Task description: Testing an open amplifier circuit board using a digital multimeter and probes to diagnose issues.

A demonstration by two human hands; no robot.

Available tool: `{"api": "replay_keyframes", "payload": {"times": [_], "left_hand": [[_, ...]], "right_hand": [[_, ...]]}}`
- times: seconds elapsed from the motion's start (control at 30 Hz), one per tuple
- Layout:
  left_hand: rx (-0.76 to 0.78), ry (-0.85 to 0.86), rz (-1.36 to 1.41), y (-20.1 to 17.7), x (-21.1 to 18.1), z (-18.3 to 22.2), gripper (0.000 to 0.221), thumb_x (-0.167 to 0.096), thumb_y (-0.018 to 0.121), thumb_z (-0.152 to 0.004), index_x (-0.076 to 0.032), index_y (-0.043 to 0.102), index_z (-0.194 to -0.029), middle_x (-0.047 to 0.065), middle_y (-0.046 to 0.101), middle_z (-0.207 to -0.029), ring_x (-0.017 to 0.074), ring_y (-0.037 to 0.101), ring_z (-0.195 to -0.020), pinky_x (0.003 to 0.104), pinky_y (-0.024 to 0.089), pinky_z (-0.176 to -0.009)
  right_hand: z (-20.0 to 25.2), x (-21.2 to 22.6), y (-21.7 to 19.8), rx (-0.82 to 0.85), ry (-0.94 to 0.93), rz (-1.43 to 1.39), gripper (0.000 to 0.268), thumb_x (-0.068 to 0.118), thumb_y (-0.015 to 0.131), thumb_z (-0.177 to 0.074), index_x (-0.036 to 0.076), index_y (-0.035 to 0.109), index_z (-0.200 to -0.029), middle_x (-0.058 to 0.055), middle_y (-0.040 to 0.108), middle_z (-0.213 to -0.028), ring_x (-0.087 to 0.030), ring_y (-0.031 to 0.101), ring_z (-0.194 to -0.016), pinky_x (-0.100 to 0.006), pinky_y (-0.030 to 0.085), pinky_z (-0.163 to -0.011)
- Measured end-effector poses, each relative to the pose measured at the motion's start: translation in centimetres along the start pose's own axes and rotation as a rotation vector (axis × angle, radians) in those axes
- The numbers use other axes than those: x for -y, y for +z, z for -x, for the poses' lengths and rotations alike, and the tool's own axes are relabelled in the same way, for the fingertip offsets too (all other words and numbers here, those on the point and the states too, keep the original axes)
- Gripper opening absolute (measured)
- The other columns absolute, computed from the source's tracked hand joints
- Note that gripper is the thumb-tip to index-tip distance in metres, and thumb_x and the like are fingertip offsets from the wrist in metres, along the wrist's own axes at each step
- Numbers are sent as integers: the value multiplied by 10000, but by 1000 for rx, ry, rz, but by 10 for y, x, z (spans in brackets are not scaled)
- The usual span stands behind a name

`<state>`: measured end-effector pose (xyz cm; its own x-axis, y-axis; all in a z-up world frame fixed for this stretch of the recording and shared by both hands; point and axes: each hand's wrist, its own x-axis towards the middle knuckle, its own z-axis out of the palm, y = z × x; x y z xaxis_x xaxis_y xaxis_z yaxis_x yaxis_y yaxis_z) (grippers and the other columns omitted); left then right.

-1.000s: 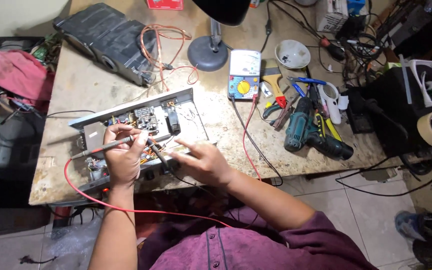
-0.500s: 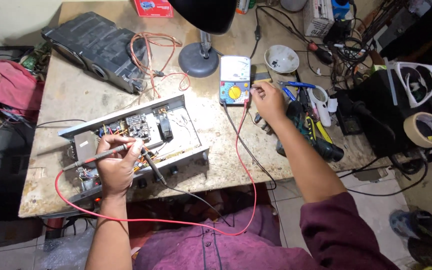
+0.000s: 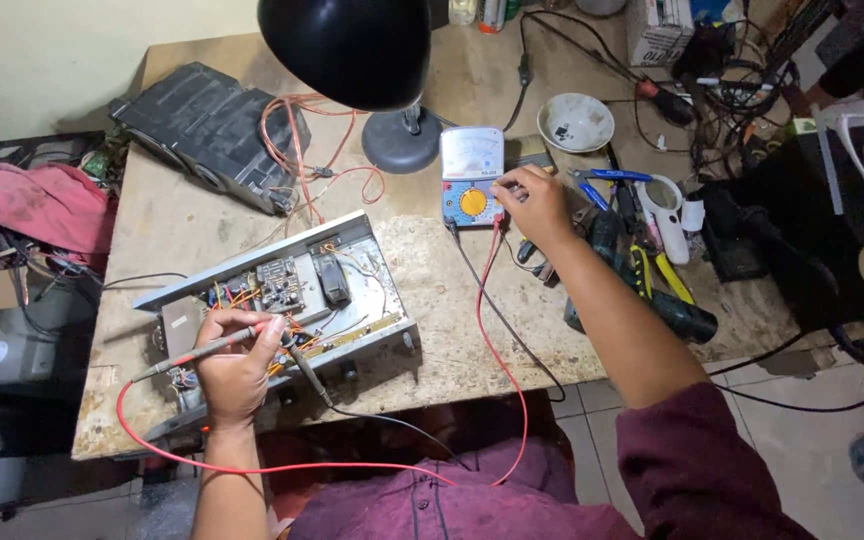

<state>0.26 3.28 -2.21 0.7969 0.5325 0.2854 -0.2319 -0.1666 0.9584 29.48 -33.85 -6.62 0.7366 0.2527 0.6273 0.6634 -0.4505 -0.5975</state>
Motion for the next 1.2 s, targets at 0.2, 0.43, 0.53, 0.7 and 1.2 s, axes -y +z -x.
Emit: {"api": "replay_keyframes", "payload": {"times": [0.2, 0.43, 0.53, 0.7, 1.2], "left_hand": [[-10, -3, 22, -2, 8, 1, 308, -4, 848, -875, 21, 570, -1006, 189, 721, -950, 176, 728, -756, 229, 582, -667], [-17, 12, 53, -4, 14, 0, 305, 29, 831, -878, 35, 553, -1003, 210, 714, -950, 222, 741, -756, 261, 601, -688], [-11, 28, 45, -6, 17, 0, 314, 27, 837, -874, 35, 552, -1004, 211, 711, -950, 229, 738, -759, 268, 599, -685], [1, 19, 41, -7, 17, -1, 310, 24, 840, -868, 37, 562, -1005, 205, 710, -944, 219, 738, -768, 248, 587, -677], [13, -18, 20, -2, 2, 0, 314, -29, 861, -872, 19, 574, -993, 183, 719, -958, 161, 714, -812, 231, 569, -737]], "right_hand": [[4, -11, 5, -16, 5, 1, 148, 46, 842, -843, 65, 770, -971, -99, 677, -842, -285, 734, -666, -323, 584, -546], [4, -17, 9, -3, -5, 65, 148, 70, 844, -842, 77, 777, -974, -88, 684, -851, -287, 737, -673, -333, 592, -554], [4, -15, 10, -4, -9, 97, 158, 94, 854, -840, 87, 775, -976, -87, 688, -863, -283, 736, -673, -333, 592, -561], [4, -23, 15, -5, -21, 166, 134, 86, 830, -866, 107, 795, -994, -77, 705, -875, -266, 732, -671, -332, 594, -587], [4, -8, 10, 9, 15, 215, 118, 123, 828, -889, 119, 791, -1000, -64, 707, -875, -275, 729, -700, -348, 590, -620]]}}
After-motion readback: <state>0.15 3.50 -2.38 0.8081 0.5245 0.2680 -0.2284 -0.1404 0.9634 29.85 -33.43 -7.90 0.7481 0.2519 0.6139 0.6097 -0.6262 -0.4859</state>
